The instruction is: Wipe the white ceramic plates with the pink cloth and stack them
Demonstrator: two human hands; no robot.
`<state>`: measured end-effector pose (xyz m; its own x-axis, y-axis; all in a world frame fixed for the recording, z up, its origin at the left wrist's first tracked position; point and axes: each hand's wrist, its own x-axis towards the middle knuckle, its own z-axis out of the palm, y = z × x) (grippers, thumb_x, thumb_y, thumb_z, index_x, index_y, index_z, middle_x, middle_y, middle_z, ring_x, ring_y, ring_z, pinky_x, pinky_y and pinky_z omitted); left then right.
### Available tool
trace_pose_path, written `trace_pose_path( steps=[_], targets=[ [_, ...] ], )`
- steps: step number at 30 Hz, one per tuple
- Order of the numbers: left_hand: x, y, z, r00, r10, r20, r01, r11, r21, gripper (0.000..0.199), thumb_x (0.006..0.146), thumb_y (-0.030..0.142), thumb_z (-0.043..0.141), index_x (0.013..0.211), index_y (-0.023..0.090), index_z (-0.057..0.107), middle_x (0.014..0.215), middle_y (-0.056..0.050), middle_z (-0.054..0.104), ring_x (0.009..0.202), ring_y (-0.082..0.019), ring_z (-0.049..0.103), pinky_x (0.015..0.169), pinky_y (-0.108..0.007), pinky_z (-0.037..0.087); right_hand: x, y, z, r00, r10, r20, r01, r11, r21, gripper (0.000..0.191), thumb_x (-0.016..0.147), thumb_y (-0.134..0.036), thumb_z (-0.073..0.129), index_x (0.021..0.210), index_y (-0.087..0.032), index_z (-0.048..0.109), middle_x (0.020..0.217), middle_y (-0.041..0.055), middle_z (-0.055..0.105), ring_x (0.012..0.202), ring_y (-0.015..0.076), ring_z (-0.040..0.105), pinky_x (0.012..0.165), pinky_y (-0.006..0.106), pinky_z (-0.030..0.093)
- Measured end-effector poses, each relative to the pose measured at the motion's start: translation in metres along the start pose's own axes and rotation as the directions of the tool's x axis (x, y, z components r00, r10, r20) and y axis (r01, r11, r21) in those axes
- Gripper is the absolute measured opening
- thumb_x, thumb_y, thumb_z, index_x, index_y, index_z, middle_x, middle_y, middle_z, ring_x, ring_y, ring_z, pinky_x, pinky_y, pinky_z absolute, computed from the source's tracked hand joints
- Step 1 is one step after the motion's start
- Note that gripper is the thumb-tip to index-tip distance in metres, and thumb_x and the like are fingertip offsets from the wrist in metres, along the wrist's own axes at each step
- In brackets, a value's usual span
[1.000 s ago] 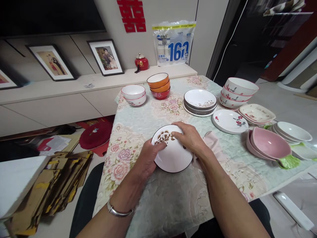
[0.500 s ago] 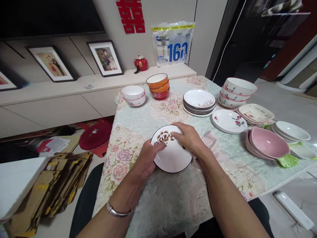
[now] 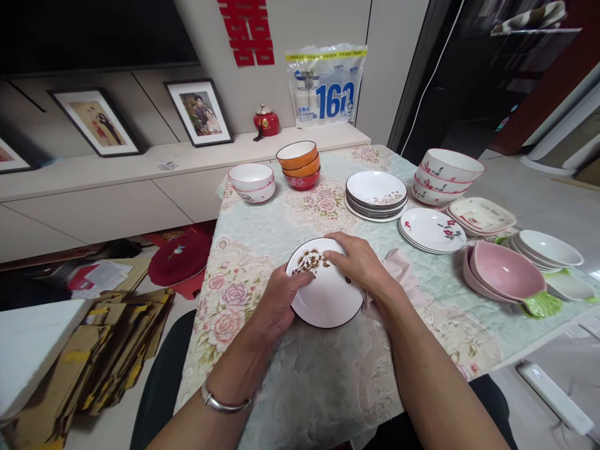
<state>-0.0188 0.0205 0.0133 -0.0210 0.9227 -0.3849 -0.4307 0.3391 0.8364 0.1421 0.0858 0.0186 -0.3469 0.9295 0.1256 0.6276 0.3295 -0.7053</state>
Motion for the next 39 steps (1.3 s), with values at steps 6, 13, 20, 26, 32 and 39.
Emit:
trace_pose_path(
  steps=[6, 13, 20, 26, 32, 39],
  targets=[
    [0.000, 0.001, 0.000, 1.000, -0.011, -0.016, 0.011, 1.000, -0.005, 0.040, 0.058, 0.013, 0.066, 0.098, 0.011, 0.071, 0.082, -0.009, 0.075, 0.066, -0.020, 0.065, 0.060, -0.029, 0.049, 0.000, 0.004, -0.010, 0.999, 0.015, 0.042, -0.011, 0.995, -0.098, 0.035, 0.087, -0.035, 0.056, 0.116, -0.020, 0.067, 0.111, 0.0057, 0.071, 0.098, 0.0241, 0.064, 0.083, 0.033, 0.047],
    [0.002, -0.003, -0.002, 1.000, 0.007, -0.009, -0.007, 1.000, -0.015, 0.037, 0.057, 0.013, 0.066, 0.094, 0.011, 0.071, 0.081, -0.009, 0.075, 0.066, -0.021, 0.065, 0.061, -0.029, 0.050, -0.004, 0.002, -0.029, 0.982, 0.072, 0.177, -0.045, 0.987, -0.155, 0.029, 0.085, -0.037, 0.056, 0.103, -0.019, 0.069, 0.101, 0.0046, 0.072, 0.089, 0.0223, 0.063, 0.076, 0.030, 0.044],
    [0.004, -0.006, -0.002, 1.000, 0.029, -0.009, -0.029, 1.000, -0.004, 0.041, 0.058, 0.012, 0.065, 0.099, 0.012, 0.071, 0.083, -0.009, 0.076, 0.069, -0.022, 0.068, 0.063, -0.031, 0.052, -0.005, 0.004, -0.039, 0.946, 0.171, 0.277, -0.080, 0.947, -0.310, 0.025, 0.076, -0.038, 0.063, 0.093, -0.020, 0.068, 0.094, 0.0046, 0.069, 0.083, 0.0218, 0.060, 0.069, 0.029, 0.040],
    [0.004, -0.006, -0.003, 0.999, 0.034, 0.011, -0.034, 0.999, 0.006, 0.040, 0.059, 0.013, 0.065, 0.098, 0.012, 0.071, 0.085, -0.009, 0.076, 0.071, -0.023, 0.068, 0.065, -0.031, 0.051, -0.003, 0.007, -0.040, 0.936, 0.181, 0.301, -0.077, 0.942, -0.328, 0.020, 0.075, -0.038, 0.062, 0.081, -0.019, 0.064, 0.085, 0.0037, 0.068, 0.076, 0.0198, 0.057, 0.062, 0.028, 0.037],
    [0.004, -0.004, -0.002, 1.000, 0.024, -0.008, -0.024, 1.000, 0.000, 0.039, 0.057, 0.013, 0.065, 0.095, 0.012, 0.072, 0.081, -0.009, 0.076, 0.069, -0.023, 0.068, 0.065, -0.031, 0.051, -0.009, 0.009, -0.048, 0.940, 0.118, 0.321, -0.041, 0.971, -0.235, 0.030, 0.077, -0.037, 0.062, 0.100, -0.020, 0.072, 0.095, 0.0052, 0.072, 0.083, 0.0236, 0.063, 0.071, 0.032, 0.045],
    [0.003, -0.003, -0.002, 0.999, 0.011, -0.049, -0.011, 1.000, 0.007, 0.035, 0.056, 0.014, 0.065, 0.091, 0.012, 0.072, 0.080, -0.009, 0.076, 0.071, -0.022, 0.067, 0.064, -0.030, 0.050, -0.015, 0.026, -0.054, 0.960, 0.084, 0.266, -0.031, 0.980, -0.199, 0.041, 0.069, -0.016, 0.059, 0.106, -0.025, 0.074, 0.106, 0.0039, 0.074, 0.095, 0.0258, 0.067, 0.083, 0.034, 0.051]
  ],
)
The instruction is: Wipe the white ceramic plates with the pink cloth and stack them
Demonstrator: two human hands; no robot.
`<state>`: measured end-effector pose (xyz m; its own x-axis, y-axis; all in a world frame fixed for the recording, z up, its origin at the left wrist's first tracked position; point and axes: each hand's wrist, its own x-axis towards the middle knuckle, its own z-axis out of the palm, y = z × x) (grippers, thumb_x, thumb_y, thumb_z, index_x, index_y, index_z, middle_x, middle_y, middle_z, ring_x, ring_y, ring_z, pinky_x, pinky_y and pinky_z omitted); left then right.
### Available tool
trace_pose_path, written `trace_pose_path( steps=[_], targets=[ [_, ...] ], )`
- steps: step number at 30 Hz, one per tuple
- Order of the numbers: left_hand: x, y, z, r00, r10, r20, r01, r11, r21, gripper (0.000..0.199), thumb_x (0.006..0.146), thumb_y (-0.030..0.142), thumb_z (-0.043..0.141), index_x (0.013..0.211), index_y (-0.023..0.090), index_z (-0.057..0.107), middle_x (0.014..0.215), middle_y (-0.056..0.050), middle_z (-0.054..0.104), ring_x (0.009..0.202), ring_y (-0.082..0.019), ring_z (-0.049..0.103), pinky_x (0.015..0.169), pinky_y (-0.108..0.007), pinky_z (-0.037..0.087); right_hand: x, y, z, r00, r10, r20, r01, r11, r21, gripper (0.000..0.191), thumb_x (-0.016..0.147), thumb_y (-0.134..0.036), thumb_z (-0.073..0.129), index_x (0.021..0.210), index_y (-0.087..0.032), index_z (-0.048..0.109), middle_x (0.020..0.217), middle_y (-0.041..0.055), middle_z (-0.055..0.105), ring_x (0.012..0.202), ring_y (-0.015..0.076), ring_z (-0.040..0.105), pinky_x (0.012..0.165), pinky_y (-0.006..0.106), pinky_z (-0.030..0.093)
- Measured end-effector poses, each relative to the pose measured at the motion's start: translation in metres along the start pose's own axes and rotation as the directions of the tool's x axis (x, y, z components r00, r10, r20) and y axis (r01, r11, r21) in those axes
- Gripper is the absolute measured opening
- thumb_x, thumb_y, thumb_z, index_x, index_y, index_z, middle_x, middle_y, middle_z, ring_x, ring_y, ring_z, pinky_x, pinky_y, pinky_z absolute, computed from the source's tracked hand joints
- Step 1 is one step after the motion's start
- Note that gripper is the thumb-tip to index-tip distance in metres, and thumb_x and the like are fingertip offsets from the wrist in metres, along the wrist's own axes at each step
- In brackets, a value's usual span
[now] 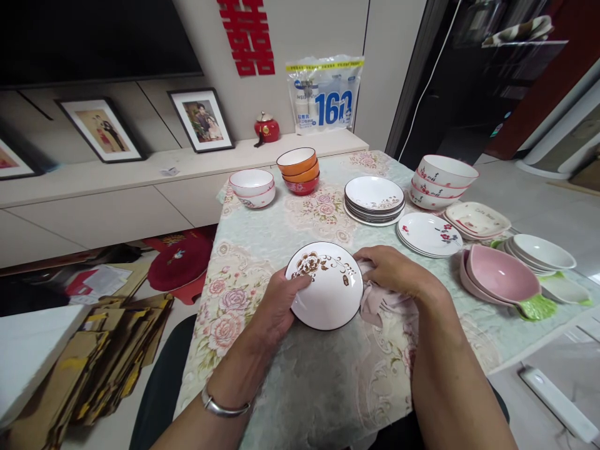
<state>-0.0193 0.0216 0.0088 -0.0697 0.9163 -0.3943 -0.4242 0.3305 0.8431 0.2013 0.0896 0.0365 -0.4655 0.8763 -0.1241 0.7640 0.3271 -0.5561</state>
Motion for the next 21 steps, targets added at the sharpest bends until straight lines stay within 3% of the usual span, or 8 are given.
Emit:
trace_pose_path(
  steps=[4, 8, 10, 12, 16, 21],
  targets=[
    [0.000, 0.000, 0.001, 1.000, 0.004, -0.003, -0.004, 1.000, 0.024, 0.036, 0.057, 0.013, 0.064, 0.092, 0.012, 0.071, 0.080, -0.008, 0.076, 0.070, -0.021, 0.067, 0.063, -0.028, 0.049, 0.001, -0.002, 0.001, 0.947, 0.124, -0.298, -0.155, 0.984, -0.083, 0.042, 0.073, -0.013, 0.053, 0.109, -0.021, 0.072, 0.099, 0.0064, 0.074, 0.088, 0.0245, 0.067, 0.081, 0.036, 0.050],
    [0.000, 0.001, 0.001, 1.000, -0.009, 0.014, 0.009, 1.000, 0.026, 0.035, 0.057, 0.013, 0.063, 0.091, 0.012, 0.071, 0.078, -0.008, 0.075, 0.067, -0.020, 0.066, 0.061, -0.027, 0.048, 0.003, -0.019, 0.003, 0.846, 0.060, -0.530, -0.045, 0.998, 0.043, 0.032, 0.079, -0.020, 0.055, 0.106, -0.022, 0.071, 0.100, 0.0058, 0.073, 0.091, 0.0236, 0.067, 0.085, 0.037, 0.049],
    [0.000, 0.001, 0.000, 0.999, -0.010, 0.032, 0.009, 1.000, 0.024, 0.035, 0.057, 0.013, 0.062, 0.091, 0.012, 0.071, 0.077, -0.007, 0.074, 0.065, -0.019, 0.064, 0.059, -0.026, 0.046, 0.006, -0.028, 0.008, 0.806, 0.042, -0.591, 0.022, 0.995, 0.102, 0.029, 0.081, -0.022, 0.056, 0.105, -0.021, 0.071, 0.103, 0.0059, 0.073, 0.092, 0.0232, 0.066, 0.086, 0.037, 0.049],
    [0.000, 0.000, 0.000, 0.999, -0.001, 0.040, 0.000, 1.000, 0.022, 0.037, 0.057, 0.013, 0.063, 0.093, 0.012, 0.071, 0.077, -0.007, 0.074, 0.062, -0.018, 0.063, 0.057, -0.025, 0.045, 0.010, -0.033, 0.015, 0.833, 0.007, -0.553, 0.076, 0.989, 0.126, 0.027, 0.082, -0.023, 0.056, 0.104, -0.021, 0.071, 0.103, 0.0056, 0.072, 0.093, 0.0226, 0.066, 0.086, 0.036, 0.049],
    [0.002, -0.002, -0.001, 0.999, 0.001, 0.049, -0.002, 1.000, 0.018, 0.041, 0.058, 0.013, 0.064, 0.098, 0.012, 0.070, 0.077, -0.007, 0.073, 0.059, -0.017, 0.062, 0.054, -0.025, 0.043, 0.016, -0.036, 0.028, 0.952, -0.138, -0.273, 0.158, 0.986, 0.055, 0.028, 0.081, -0.022, 0.060, 0.107, -0.022, 0.072, 0.108, 0.0059, 0.071, 0.101, 0.0227, 0.064, 0.090, 0.035, 0.047],
    [0.004, -0.003, 0.000, 0.999, 0.027, 0.018, -0.027, 1.000, -0.007, 0.044, 0.062, 0.018, 0.069, 0.105, 0.013, 0.068, 0.081, -0.007, 0.074, 0.065, -0.019, 0.064, 0.059, -0.027, 0.047, 0.016, -0.049, 0.040, 0.978, -0.147, -0.147, 0.158, 0.986, 0.061, 0.030, 0.079, -0.018, 0.063, 0.106, -0.022, 0.073, 0.106, 0.0060, 0.070, 0.097, 0.0218, 0.064, 0.089, 0.034, 0.046]
  ],
)
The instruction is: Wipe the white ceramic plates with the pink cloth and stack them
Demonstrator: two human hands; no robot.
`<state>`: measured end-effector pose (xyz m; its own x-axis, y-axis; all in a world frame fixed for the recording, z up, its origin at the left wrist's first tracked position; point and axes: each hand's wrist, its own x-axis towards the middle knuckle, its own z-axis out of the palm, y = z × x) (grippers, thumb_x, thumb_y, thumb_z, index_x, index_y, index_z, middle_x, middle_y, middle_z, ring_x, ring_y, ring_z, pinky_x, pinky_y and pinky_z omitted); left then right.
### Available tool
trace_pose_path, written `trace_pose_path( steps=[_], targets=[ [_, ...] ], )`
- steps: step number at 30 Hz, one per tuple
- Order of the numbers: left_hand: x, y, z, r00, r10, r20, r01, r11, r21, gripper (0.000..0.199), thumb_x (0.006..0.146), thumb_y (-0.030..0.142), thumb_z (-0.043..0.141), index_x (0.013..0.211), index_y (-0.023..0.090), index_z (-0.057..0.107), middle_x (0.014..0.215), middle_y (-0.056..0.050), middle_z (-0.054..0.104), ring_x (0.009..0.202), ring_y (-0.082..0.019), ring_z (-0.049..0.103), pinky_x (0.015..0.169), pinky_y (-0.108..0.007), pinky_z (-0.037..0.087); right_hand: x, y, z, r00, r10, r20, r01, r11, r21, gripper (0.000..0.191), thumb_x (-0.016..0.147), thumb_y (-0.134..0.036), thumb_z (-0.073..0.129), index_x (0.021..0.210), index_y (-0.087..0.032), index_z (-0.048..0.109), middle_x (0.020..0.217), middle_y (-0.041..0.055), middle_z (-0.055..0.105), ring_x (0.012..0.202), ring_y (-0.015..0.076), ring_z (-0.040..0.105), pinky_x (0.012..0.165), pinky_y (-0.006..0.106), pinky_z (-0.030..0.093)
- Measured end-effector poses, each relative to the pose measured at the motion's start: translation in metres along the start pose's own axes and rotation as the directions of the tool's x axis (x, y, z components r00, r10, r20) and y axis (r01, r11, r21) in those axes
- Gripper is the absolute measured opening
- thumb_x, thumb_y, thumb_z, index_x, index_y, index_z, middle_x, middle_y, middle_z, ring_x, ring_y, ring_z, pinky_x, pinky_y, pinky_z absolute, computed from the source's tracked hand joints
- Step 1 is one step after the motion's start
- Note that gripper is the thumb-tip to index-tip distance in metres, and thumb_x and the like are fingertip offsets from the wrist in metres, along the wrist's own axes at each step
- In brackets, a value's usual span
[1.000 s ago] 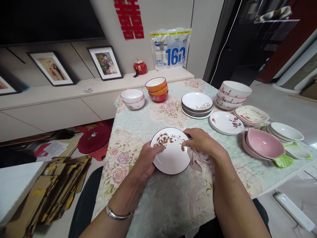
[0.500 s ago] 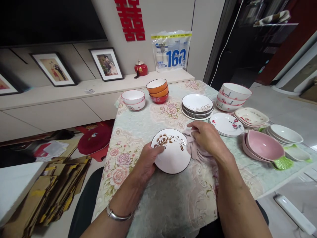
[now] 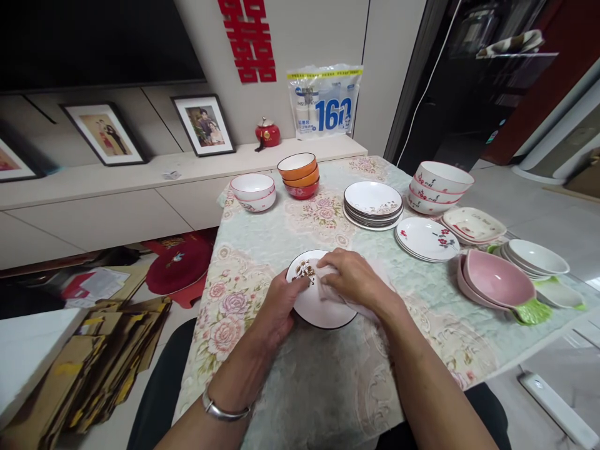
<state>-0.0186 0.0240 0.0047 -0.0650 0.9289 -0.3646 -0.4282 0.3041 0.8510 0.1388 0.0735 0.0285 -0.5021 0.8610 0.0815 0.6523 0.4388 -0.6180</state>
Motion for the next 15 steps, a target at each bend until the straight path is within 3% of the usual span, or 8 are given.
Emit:
trace_pose_path(
  steps=[4, 7, 10, 13, 15],
  targets=[
    [0.001, -0.003, -0.001, 0.994, 0.100, 0.052, -0.097, 0.994, -0.047, 0.045, 0.075, 0.041, 0.071, 0.111, 0.016, 0.068, 0.093, -0.008, 0.074, 0.076, -0.019, 0.066, 0.070, -0.029, 0.050, 0.005, -0.006, 0.010, 0.996, -0.086, -0.020, 0.087, 0.990, 0.108, 0.028, 0.081, -0.016, 0.061, 0.106, -0.024, 0.071, 0.107, 0.0029, 0.070, 0.098, 0.0186, 0.063, 0.089, 0.030, 0.045],
    [0.002, -0.007, -0.002, 0.994, 0.099, 0.041, -0.099, 0.995, -0.009, 0.048, 0.079, 0.052, 0.067, 0.112, 0.017, 0.066, 0.089, -0.007, 0.074, 0.069, -0.016, 0.064, 0.062, -0.025, 0.047, 0.006, 0.001, 0.008, 0.992, 0.025, -0.125, -0.029, 0.999, -0.032, 0.024, 0.083, -0.017, 0.058, 0.103, -0.021, 0.071, 0.104, 0.0067, 0.069, 0.098, 0.0207, 0.063, 0.088, 0.031, 0.044],
    [0.001, -0.008, -0.002, 0.996, 0.092, 0.015, -0.093, 0.995, 0.039, 0.052, 0.081, 0.057, 0.062, 0.108, 0.013, 0.066, 0.083, -0.007, 0.072, 0.063, -0.016, 0.062, 0.055, -0.024, 0.044, 0.002, 0.005, 0.001, 0.982, 0.151, -0.111, -0.169, 0.969, -0.178, 0.023, 0.082, -0.016, 0.056, 0.098, -0.019, 0.072, 0.099, 0.0093, 0.070, 0.092, 0.0232, 0.063, 0.080, 0.032, 0.044],
    [0.000, -0.007, -0.001, 0.992, 0.124, 0.027, -0.125, 0.992, 0.030, 0.052, 0.083, 0.058, 0.059, 0.107, 0.013, 0.066, 0.087, -0.008, 0.072, 0.069, -0.017, 0.063, 0.060, -0.025, 0.045, 0.000, 0.001, -0.001, 0.994, 0.110, 0.009, -0.108, 0.985, -0.133, 0.020, 0.081, -0.017, 0.057, 0.093, -0.021, 0.073, 0.095, 0.0068, 0.072, 0.087, 0.0220, 0.064, 0.076, 0.031, 0.045],
    [-0.001, -0.006, 0.000, 0.987, 0.150, 0.049, -0.151, 0.988, 0.012, 0.051, 0.084, 0.058, 0.059, 0.108, 0.014, 0.066, 0.092, -0.009, 0.072, 0.076, -0.017, 0.064, 0.064, -0.025, 0.046, 0.002, -0.002, 0.003, 0.999, 0.039, -0.009, -0.039, 0.998, -0.040, 0.019, 0.083, -0.021, 0.059, 0.097, -0.022, 0.072, 0.099, 0.0052, 0.073, 0.091, 0.0209, 0.065, 0.081, 0.030, 0.045]
  ],
)
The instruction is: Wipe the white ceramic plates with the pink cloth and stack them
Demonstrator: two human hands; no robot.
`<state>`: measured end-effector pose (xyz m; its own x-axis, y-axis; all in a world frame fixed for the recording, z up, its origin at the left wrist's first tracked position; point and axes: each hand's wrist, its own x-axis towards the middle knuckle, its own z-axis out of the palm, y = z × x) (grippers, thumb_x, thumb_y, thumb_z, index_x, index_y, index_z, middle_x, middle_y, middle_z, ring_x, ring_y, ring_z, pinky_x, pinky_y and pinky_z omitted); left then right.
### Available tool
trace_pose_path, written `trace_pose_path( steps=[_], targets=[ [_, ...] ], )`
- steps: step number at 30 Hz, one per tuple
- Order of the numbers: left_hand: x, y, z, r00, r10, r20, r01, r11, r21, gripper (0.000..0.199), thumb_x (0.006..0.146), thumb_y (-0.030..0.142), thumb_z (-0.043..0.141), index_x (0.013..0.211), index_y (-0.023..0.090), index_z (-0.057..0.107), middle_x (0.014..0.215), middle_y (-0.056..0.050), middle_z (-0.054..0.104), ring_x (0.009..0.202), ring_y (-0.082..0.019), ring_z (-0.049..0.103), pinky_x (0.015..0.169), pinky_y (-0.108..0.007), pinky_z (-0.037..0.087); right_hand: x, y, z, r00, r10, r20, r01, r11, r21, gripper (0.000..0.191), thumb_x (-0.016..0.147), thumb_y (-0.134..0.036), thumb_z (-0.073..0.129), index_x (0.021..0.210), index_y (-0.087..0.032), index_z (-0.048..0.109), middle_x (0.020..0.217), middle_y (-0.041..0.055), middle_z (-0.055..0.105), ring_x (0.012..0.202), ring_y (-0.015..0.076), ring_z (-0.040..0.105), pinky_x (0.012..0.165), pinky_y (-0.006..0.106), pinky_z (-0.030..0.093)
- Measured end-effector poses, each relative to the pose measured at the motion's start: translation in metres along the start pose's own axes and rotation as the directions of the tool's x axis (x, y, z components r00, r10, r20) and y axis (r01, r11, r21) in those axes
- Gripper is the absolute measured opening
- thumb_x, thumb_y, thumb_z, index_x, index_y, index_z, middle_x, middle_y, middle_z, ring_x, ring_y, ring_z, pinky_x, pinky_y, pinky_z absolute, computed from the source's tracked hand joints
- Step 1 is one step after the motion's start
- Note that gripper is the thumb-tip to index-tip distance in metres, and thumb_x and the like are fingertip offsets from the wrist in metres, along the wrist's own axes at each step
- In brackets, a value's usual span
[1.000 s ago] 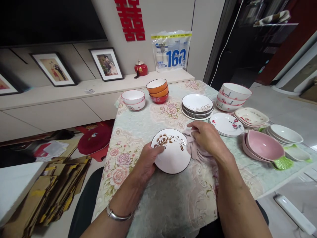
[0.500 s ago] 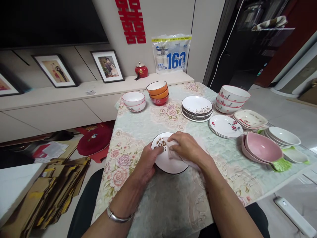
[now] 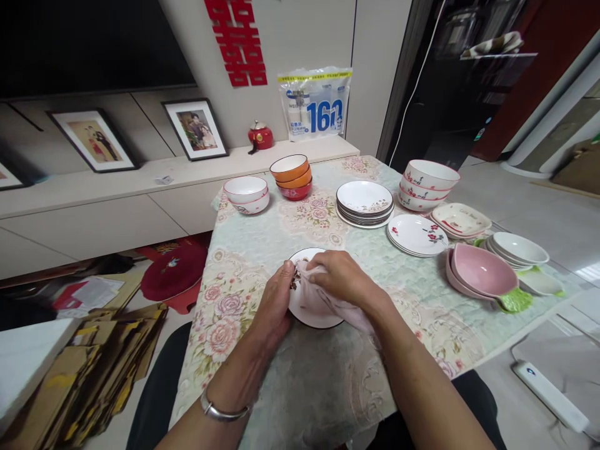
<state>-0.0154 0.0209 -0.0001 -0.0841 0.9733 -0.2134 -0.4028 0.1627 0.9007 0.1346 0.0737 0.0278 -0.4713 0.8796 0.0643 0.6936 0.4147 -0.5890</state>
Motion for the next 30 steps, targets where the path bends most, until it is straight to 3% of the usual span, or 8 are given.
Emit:
trace_pose_path(
  steps=[4, 10, 13, 17, 20, 25, 27, 30],
  targets=[
    [-0.001, 0.000, 0.001, 1.000, -0.018, 0.009, 0.018, 0.999, -0.035, 0.053, 0.082, 0.061, 0.059, 0.109, 0.016, 0.067, 0.092, -0.007, 0.072, 0.078, -0.018, 0.065, 0.069, -0.027, 0.048, 0.005, -0.009, 0.013, 0.977, 0.015, -0.210, -0.019, 1.000, -0.018, 0.025, 0.088, -0.020, 0.056, 0.107, -0.018, 0.071, 0.106, 0.0099, 0.070, 0.099, 0.0223, 0.063, 0.090, 0.033, 0.044],
    [0.001, 0.000, -0.001, 0.996, -0.093, -0.004, 0.092, 0.986, -0.141, 0.061, 0.076, 0.069, 0.060, 0.095, 0.012, 0.071, 0.087, -0.011, 0.073, 0.083, -0.023, 0.067, 0.074, -0.032, 0.051, -0.002, -0.021, 0.006, 0.957, -0.273, 0.097, 0.252, 0.950, 0.183, 0.029, 0.081, -0.009, 0.058, 0.097, -0.025, 0.075, 0.097, 0.0013, 0.072, 0.093, 0.0175, 0.063, 0.085, 0.028, 0.046],
    [0.003, 0.002, 0.000, 0.980, -0.193, -0.052, 0.182, 0.969, -0.167, 0.065, 0.077, 0.072, 0.056, 0.097, 0.012, 0.072, 0.081, -0.011, 0.074, 0.078, -0.024, 0.069, 0.069, -0.033, 0.052, -0.004, -0.010, -0.005, 0.981, -0.125, 0.149, 0.108, 0.987, 0.117, 0.028, 0.077, -0.008, 0.058, 0.092, -0.023, 0.076, 0.095, 0.0020, 0.073, 0.089, 0.0180, 0.064, 0.083, 0.027, 0.046],
    [0.001, 0.001, 0.002, 0.978, -0.196, -0.076, 0.187, 0.976, -0.109, 0.065, 0.081, 0.072, 0.051, 0.098, 0.013, 0.071, 0.077, -0.011, 0.074, 0.077, -0.024, 0.070, 0.067, -0.032, 0.053, 0.000, -0.001, -0.003, 0.989, 0.107, -0.102, -0.117, 0.988, -0.102, 0.026, 0.083, -0.014, 0.056, 0.100, -0.018, 0.075, 0.102, 0.0107, 0.071, 0.095, 0.0232, 0.063, 0.086, 0.032, 0.045],
    [-0.001, 0.001, 0.000, 0.994, -0.109, -0.030, 0.106, 0.991, -0.078, 0.062, 0.083, 0.068, 0.053, 0.103, 0.012, 0.070, 0.086, -0.011, 0.075, 0.083, -0.024, 0.069, 0.072, -0.032, 0.052, 0.002, -0.012, 0.007, 0.989, -0.041, -0.141, 0.039, 0.999, -0.014, 0.031, 0.085, -0.014, 0.056, 0.111, -0.017, 0.072, 0.106, 0.0110, 0.070, 0.100, 0.0216, 0.062, 0.089, 0.031, 0.044],
    [-0.002, 0.002, -0.001, 0.998, -0.070, 0.005, 0.070, 0.993, -0.099, 0.063, 0.084, 0.068, 0.051, 0.102, 0.011, 0.072, 0.092, -0.013, 0.075, 0.089, -0.025, 0.069, 0.076, -0.032, 0.052, -0.001, -0.018, 0.004, 0.957, -0.268, 0.111, 0.240, 0.946, 0.217, 0.032, 0.079, -0.008, 0.058, 0.099, -0.025, 0.076, 0.096, 0.0002, 0.073, 0.091, 0.0162, 0.064, 0.084, 0.025, 0.046],
    [-0.001, 0.002, 0.000, 0.996, -0.091, 0.004, 0.091, 0.990, -0.104, 0.066, 0.084, 0.070, 0.049, 0.102, 0.011, 0.072, 0.089, -0.013, 0.075, 0.086, -0.025, 0.069, 0.075, -0.033, 0.052, -0.003, -0.009, -0.003, 0.970, -0.181, 0.160, 0.151, 0.971, 0.185, 0.031, 0.076, -0.007, 0.059, 0.095, -0.024, 0.076, 0.096, 0.0003, 0.073, 0.090, 0.0166, 0.065, 0.083, 0.026, 0.046],
    [-0.001, 0.000, 0.001, 0.991, -0.132, -0.003, 0.131, 0.987, -0.090, 0.069, 0.083, 0.072, 0.048, 0.103, 0.011, 0.071, 0.085, -0.013, 0.075, 0.082, -0.026, 0.070, 0.073, -0.034, 0.053, -0.002, 0.001, -0.004, 0.999, 0.034, -0.003, -0.034, 0.999, 0.027, 0.025, 0.080, -0.013, 0.058, 0.096, -0.020, 0.076, 0.099, 0.0060, 0.072, 0.092, 0.0201, 0.064, 0.084, 0.029, 0.045]
  ],
)
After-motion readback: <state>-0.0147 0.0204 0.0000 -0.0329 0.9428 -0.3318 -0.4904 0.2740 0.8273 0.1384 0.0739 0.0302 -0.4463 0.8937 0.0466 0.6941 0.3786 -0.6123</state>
